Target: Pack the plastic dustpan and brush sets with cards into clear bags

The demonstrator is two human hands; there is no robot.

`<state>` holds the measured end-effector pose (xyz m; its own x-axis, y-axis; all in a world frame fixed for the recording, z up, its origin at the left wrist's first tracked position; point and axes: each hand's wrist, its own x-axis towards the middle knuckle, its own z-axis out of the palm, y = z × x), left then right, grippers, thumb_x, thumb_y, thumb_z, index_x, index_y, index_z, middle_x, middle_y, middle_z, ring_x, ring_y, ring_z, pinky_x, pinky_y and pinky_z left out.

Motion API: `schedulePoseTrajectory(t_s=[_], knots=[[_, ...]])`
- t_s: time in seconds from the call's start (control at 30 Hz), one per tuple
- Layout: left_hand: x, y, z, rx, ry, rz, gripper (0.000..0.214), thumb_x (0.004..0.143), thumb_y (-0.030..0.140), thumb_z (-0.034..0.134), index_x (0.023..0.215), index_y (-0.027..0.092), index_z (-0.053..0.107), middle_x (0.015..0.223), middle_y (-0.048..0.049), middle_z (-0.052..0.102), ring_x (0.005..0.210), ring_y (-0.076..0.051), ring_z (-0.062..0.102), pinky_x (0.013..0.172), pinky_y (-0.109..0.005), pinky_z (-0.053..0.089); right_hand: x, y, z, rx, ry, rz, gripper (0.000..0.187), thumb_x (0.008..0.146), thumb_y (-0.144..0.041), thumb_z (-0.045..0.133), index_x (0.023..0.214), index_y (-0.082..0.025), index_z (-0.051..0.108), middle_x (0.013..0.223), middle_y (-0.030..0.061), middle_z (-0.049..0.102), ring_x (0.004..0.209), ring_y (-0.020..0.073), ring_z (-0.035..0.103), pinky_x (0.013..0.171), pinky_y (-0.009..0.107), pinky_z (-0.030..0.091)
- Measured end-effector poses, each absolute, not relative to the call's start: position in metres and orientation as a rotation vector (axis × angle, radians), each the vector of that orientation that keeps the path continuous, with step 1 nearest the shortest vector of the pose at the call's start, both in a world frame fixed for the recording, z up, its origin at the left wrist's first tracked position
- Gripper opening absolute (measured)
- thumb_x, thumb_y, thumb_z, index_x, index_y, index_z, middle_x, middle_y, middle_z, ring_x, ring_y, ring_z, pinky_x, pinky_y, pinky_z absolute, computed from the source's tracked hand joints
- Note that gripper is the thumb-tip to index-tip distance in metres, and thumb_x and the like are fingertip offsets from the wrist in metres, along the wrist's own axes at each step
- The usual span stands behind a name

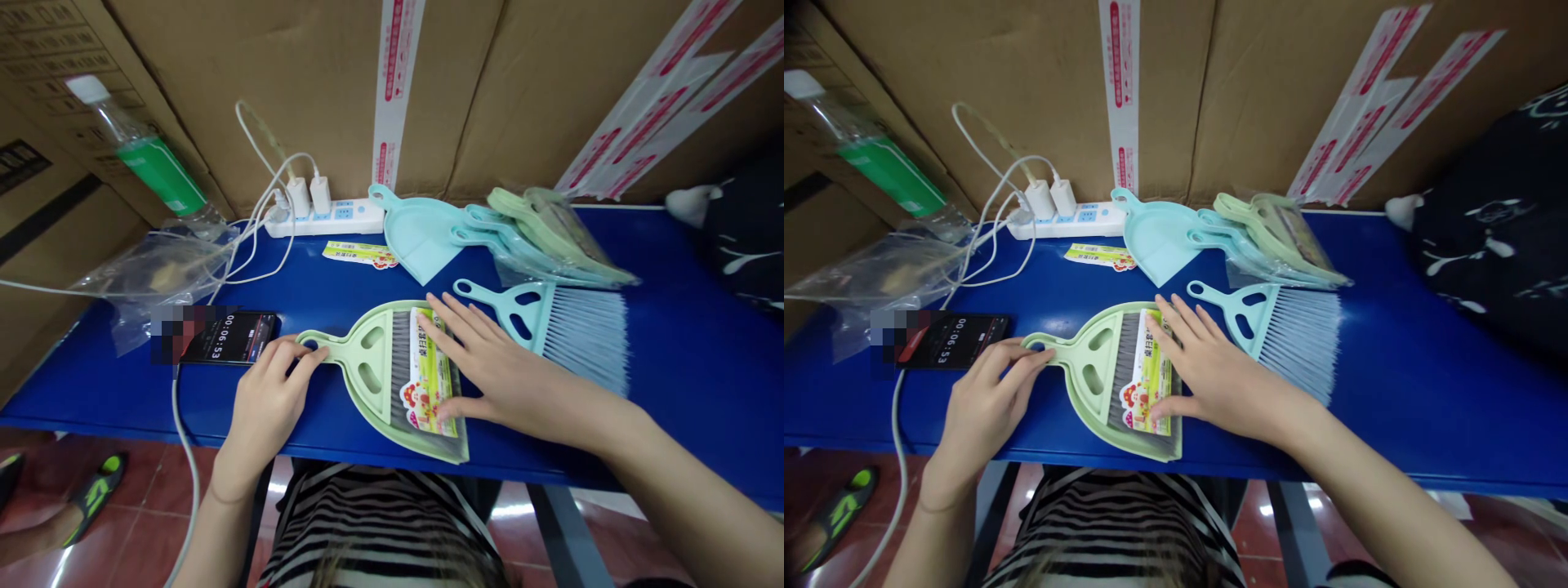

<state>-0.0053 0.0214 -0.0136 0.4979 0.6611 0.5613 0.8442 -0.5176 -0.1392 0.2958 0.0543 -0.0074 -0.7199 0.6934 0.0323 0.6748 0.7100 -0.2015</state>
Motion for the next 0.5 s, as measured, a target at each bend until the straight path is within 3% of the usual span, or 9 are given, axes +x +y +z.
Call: schedulePoseTrajectory(t_s=[0.27, 0.5], knots=[[-0.0061, 0.0218, -0.0154, -2.346, -1.254, -0.652, 0.025, 0.093, 0.004, 0.051, 0.109, 0.019, 0.062, 0.087, -0.004, 0.066, 0.093, -0.019, 0.065, 0.075, -0.027, 0.056, 0.2955, 0.059, -0.0103, -1.181, -2.761, 0.002, 0.09, 0.092, -0.071, 0.024, 0.153, -0.005, 0.031, 0.159, 0.0278, 0.024, 0.147, 0.0432, 0.018, 0.11, 0.063, 0.034], [-0.0057, 0.0214, -0.0137, -2.348, -1.232, -0.671, 0.023, 0.092, 0.005, 0.053, 0.104, 0.02, 0.064, 0.084, -0.0035, 0.067, 0.092, -0.019, 0.066, 0.075, -0.027, 0.056, 0.2962, 0.0615, -0.007, -1.201, -2.763, -0.002, 0.088, 0.093, -0.071, 0.025, 0.152, -0.007, 0.034, 0.159, 0.0268, 0.025, 0.147, 0.0417, 0.021, 0.11, 0.063, 0.035]])
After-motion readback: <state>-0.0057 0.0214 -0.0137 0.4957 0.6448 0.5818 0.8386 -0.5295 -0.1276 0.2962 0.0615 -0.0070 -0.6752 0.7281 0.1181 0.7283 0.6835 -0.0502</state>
